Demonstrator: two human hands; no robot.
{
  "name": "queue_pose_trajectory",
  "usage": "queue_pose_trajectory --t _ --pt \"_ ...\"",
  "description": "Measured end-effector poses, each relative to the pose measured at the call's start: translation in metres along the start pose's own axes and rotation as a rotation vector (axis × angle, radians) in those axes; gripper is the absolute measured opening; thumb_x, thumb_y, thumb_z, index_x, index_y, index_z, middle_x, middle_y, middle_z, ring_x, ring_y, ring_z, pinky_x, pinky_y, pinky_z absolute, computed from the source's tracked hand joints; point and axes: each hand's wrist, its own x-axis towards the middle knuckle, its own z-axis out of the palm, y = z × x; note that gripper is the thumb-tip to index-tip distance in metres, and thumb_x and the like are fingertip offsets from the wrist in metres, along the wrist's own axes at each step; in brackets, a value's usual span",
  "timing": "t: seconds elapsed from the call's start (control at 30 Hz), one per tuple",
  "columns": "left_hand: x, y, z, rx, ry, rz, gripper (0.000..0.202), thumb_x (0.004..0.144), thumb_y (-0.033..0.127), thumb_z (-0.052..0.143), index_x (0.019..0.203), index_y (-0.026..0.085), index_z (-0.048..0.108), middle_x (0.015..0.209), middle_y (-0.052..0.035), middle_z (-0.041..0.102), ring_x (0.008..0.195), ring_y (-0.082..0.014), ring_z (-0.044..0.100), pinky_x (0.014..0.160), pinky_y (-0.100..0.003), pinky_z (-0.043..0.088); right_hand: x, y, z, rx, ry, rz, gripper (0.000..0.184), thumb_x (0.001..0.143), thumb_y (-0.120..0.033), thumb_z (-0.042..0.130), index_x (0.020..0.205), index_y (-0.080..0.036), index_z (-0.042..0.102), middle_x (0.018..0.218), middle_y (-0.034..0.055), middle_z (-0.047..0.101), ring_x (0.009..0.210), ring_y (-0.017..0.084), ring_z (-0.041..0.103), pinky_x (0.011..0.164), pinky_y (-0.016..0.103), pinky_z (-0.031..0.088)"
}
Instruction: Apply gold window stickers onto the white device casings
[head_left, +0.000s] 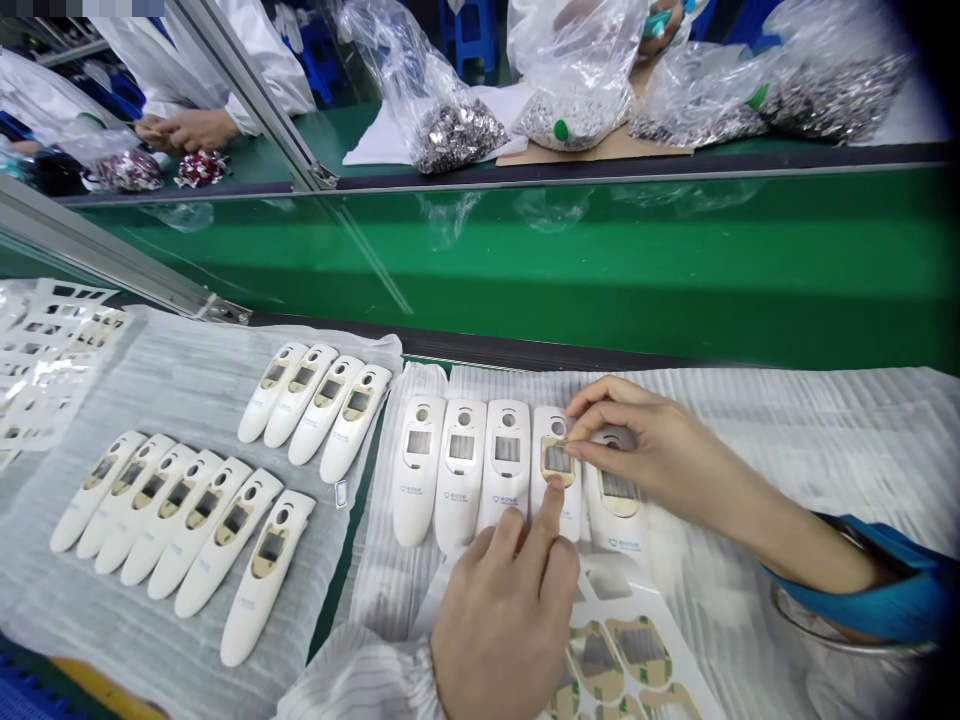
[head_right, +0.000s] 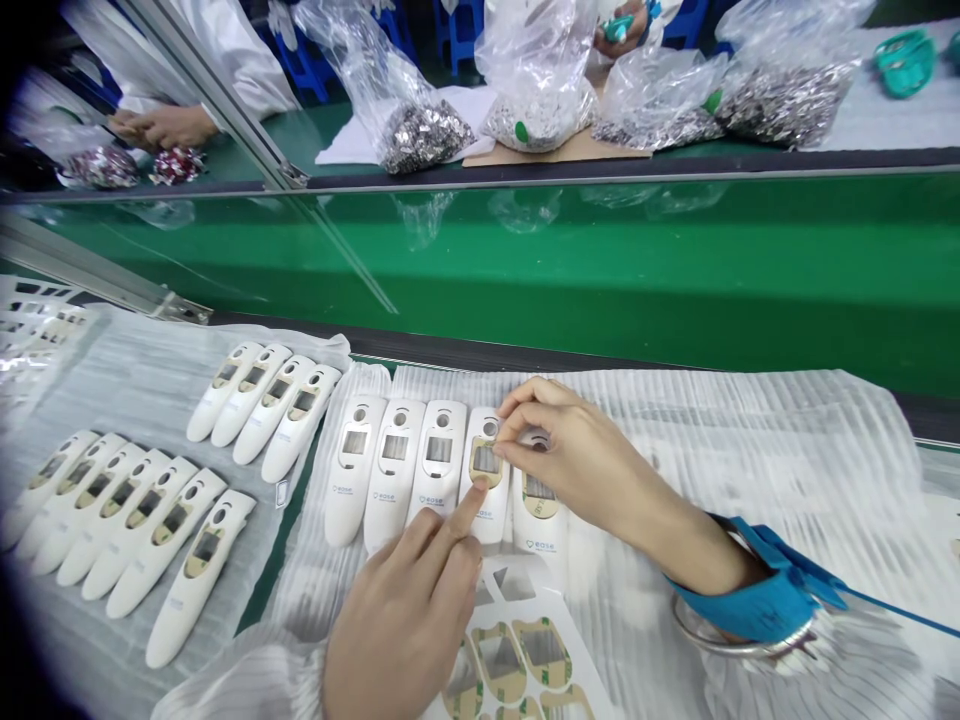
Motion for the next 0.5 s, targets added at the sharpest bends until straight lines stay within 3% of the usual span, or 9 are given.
queue_pose_trajectory --t 0.33,0.5 --pt "0.012 -0.005 -0.005 -0.035 -0.147 0.093 0.015 0.080 0.004 0.041 0.081 0.015 0.052 0.133 -0.0112 0.053 0.085 -0.0228 0.056 0.059 -0.032 0.052 -0.006 0.000 0.005 -0.196 0.067 -0.116 0.011 0.085 -0.022 0.059 0.074 -0.022 0.061 0.097 -0.0012 0.060 0.090 0.015 0.058 0.075 0.030 0.047" --pt "0.012 -0.003 -0.003 0.025 -0.112 0.098 0.017 0.081 0.004 0.040 0.084 0.013 0.053 0.131 -0.0121 0.054 0.085 -0.0223 0.058 0.060 -0.032 0.053 -0.013 -0.005 0.005 -0.392 0.099 -0.234 0.013 0.090 -0.022 0.051 0.084 -0.019 0.062 0.098 0.0026 0.062 0.093 0.018 0.057 0.080 0.034 0.045"
